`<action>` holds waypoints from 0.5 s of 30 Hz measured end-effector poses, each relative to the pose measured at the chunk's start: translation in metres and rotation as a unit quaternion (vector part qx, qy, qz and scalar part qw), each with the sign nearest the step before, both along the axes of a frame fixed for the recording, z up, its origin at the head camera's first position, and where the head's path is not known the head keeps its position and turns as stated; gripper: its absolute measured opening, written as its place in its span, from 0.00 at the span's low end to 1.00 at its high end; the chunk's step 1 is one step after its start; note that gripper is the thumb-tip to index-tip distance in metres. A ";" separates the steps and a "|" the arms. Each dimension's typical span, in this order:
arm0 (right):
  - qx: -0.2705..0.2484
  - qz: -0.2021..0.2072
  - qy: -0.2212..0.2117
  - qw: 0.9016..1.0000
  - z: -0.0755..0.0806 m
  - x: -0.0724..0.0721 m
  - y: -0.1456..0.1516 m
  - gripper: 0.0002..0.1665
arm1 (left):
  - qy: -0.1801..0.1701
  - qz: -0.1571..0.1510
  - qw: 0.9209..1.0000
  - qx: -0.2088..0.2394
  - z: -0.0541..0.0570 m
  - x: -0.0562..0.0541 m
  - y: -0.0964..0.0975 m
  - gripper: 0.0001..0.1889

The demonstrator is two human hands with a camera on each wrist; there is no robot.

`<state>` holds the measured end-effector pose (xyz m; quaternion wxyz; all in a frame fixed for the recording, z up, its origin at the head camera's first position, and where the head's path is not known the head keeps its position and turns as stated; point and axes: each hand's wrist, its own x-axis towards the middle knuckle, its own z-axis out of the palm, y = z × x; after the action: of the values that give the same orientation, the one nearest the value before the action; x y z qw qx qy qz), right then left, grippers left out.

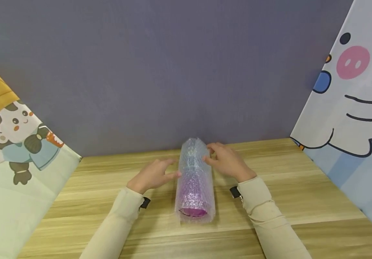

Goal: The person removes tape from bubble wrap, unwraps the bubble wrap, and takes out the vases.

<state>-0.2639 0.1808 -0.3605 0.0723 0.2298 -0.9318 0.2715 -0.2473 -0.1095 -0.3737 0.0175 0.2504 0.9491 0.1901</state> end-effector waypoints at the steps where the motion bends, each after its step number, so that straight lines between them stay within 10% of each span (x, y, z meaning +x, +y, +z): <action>1: 0.000 0.005 -0.001 1.000 -0.001 0.000 -0.001 0.32 | 0.001 -0.004 1.000 0.001 -0.001 0.000 0.001 0.37; 15: 0.025 0.043 -0.022 0.999 -0.011 0.003 -0.016 0.36 | -0.017 -0.021 1.000 -0.004 -0.010 -0.003 0.009 0.39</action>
<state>-0.2604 0.1644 -0.3714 0.0347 0.2652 -0.9290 0.2557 -0.2503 -0.1009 -0.3842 0.0388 0.2672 0.9438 0.1905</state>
